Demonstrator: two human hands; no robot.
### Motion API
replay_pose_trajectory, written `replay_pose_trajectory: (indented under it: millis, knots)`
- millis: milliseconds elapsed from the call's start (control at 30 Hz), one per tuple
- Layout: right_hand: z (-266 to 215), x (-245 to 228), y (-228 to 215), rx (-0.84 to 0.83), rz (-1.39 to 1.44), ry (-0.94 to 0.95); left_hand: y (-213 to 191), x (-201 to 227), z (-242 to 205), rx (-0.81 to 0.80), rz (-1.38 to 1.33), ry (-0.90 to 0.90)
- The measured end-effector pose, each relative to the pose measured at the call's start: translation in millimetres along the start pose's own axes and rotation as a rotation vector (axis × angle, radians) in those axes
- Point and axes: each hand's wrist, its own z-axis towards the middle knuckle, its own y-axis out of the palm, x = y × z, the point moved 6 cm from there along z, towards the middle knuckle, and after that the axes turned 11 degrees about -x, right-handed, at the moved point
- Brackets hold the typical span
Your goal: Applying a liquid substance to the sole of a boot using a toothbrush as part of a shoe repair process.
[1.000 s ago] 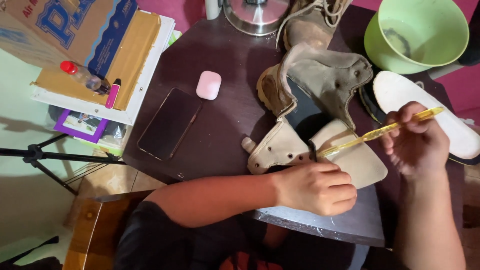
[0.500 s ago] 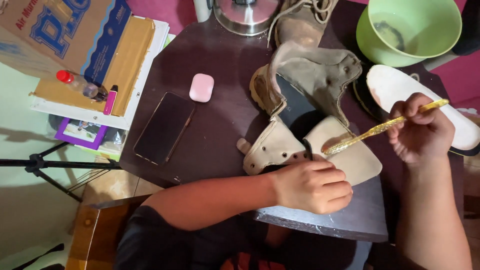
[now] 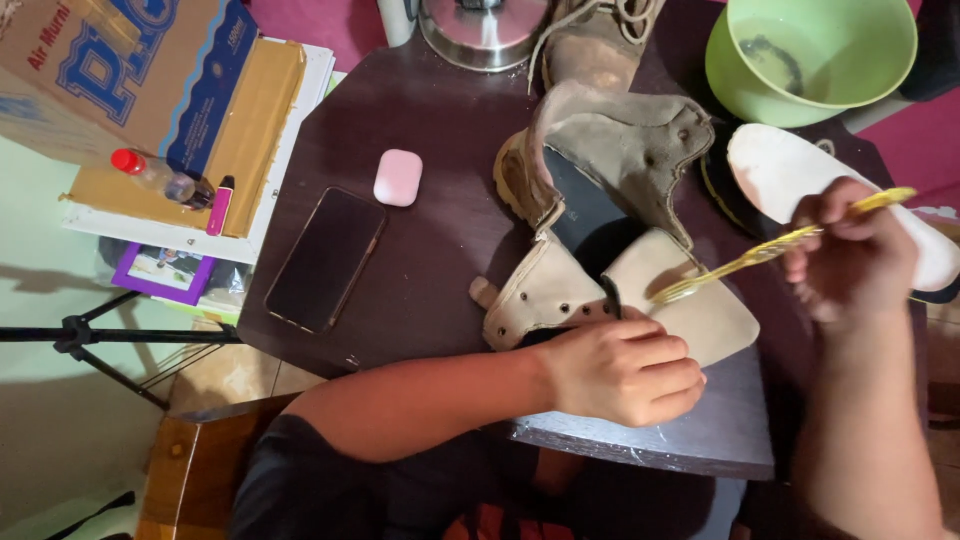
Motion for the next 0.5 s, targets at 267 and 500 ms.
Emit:
replay_pose_trajectory:
  millis: [267, 500]
  knots:
    - [0.0, -3.9, -24.3, 0.293, -0.078, -0.094, 0.9, 0.4, -0.3, -0.003, 0.008, -0.006]
    - [2.8, 9.2, -2.5, 0.196, 0.007, -0.039, 0.6, -0.2, 0.1, -0.007, 0.002, -0.003]
